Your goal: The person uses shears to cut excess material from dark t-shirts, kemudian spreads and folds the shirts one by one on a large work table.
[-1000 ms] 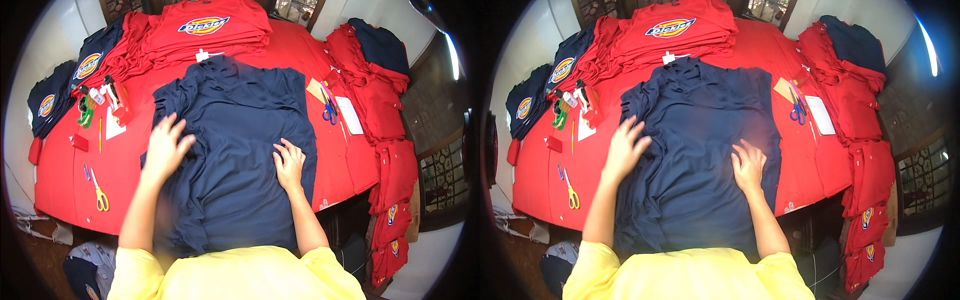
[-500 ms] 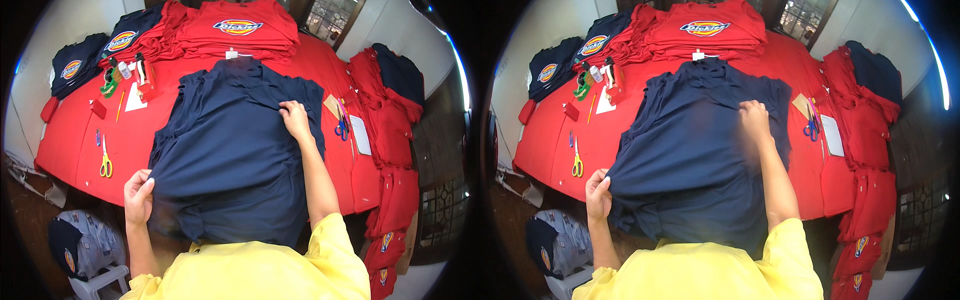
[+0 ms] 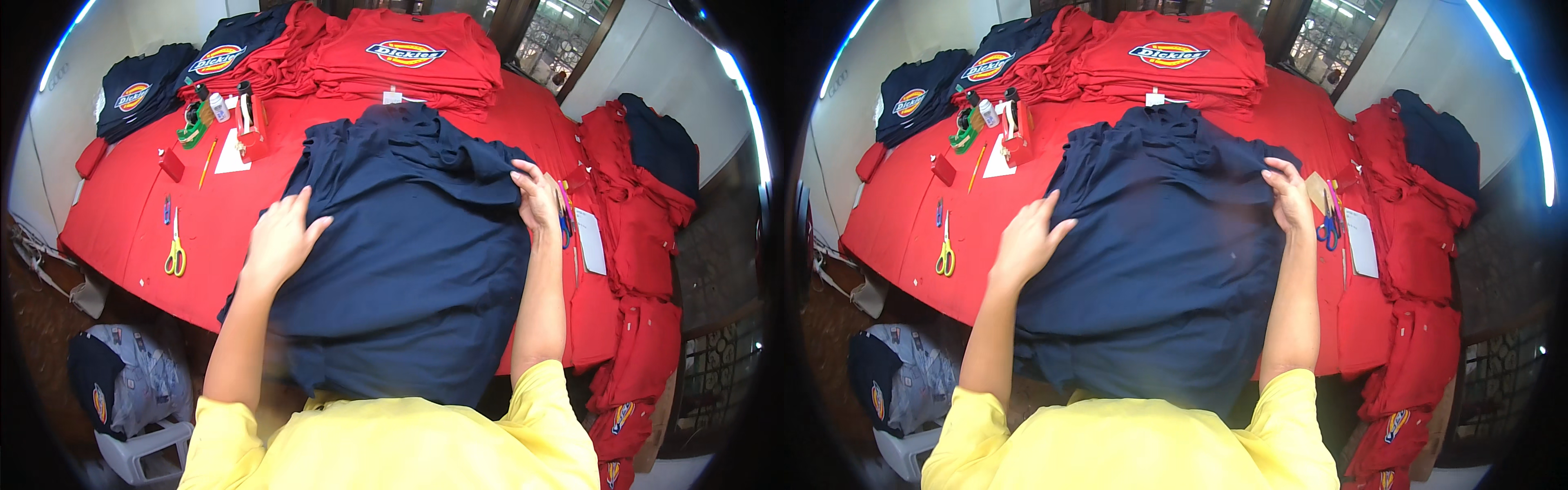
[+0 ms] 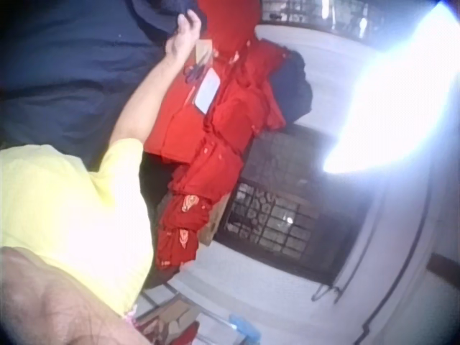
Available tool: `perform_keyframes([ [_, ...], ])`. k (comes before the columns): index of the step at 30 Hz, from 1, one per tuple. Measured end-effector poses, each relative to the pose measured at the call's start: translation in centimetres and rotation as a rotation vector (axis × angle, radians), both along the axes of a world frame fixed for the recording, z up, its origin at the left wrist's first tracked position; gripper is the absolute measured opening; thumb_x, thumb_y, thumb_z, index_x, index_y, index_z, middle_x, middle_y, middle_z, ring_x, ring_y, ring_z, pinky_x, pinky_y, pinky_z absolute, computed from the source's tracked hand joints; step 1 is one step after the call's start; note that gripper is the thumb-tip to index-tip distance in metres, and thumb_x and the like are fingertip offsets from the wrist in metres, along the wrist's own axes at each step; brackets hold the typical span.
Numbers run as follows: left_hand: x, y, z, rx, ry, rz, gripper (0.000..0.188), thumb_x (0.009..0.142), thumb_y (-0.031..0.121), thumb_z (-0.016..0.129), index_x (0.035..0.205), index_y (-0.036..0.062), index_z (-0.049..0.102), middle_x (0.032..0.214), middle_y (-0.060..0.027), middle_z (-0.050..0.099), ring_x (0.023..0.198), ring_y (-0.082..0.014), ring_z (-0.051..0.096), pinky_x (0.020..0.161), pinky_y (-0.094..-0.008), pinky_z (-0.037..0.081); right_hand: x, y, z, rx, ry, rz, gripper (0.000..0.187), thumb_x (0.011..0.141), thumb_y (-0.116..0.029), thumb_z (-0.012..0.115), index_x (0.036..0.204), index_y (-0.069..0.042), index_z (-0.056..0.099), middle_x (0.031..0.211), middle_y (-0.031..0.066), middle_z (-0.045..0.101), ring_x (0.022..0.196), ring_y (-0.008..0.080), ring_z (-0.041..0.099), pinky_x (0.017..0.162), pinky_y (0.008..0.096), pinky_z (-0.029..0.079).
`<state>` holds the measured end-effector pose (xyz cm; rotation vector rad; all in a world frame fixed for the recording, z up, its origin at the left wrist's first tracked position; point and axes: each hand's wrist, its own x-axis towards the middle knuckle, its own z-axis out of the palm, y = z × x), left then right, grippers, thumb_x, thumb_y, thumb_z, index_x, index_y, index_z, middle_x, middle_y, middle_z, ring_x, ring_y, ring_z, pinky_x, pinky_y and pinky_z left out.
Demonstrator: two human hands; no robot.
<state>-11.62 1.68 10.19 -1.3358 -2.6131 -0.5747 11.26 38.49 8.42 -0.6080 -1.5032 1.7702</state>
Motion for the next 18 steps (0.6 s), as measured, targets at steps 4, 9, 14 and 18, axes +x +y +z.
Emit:
perform_keyframes([
  [4,-3.1,1.9,-2.2,-0.014,0.045,-0.056,0.037,0.083,0.026,0.066,0.111,0.0019,0.063,0.096,-0.0129,0.067,0.099,-0.0298,0.062,0.087,-0.0358,0.047,0.3,-1.9,3.3,-0.121,0.016,0.087,0.034,0.091,-0.017,0.062,0.122,-0.005,0.055,0.102,0.0014,0.062,0.094,0.0114,0.059,0.086,0.0277,0.048],
  [9,-2.8,-1.1,1.6,-0.196,-0.596,-0.388,0.028,0.084,0.024,0.064,0.098,0.0001,0.068,0.094,-0.0157,0.069,0.090,-0.0267,0.067,0.081,-0.0353,0.050,2.4,-4.2,0.7,-0.061,-0.295,0.322,0.048,0.086,-0.006,0.061,0.132,-0.004,0.048,0.105,0.0074,0.062,0.097,0.0148,0.059,0.081,0.0272,0.049],
  [14,-5.6,6.2,0.1,0.178,-0.259,-0.165,0.040,0.086,0.028,0.063,0.113,-0.0020,0.062,0.116,-0.0208,0.062,0.106,-0.0339,0.060,0.092,-0.0374,0.046,-0.5,-2.7,-2.7,0.332,-0.505,-0.036,0.060,0.078,0.000,0.063,0.135,-0.008,0.047,0.102,0.0055,0.055,0.086,0.0133,0.055,0.082,0.0238,0.046],
  [18,-8.3,13.9,-6.1,0.202,-0.153,-0.071,0.059,0.085,0.025,0.064,0.133,-0.0045,0.044,0.131,-0.0251,0.049,0.122,-0.0363,0.048,0.102,-0.0398,0.040,-1.9,-1.9,-7.8,0.907,-0.734,-0.168,0.054,0.078,-0.008,0.065,0.130,-0.010,0.052,0.102,0.0125,0.056,0.082,0.0245,0.056,0.075,0.0324,0.047],
])
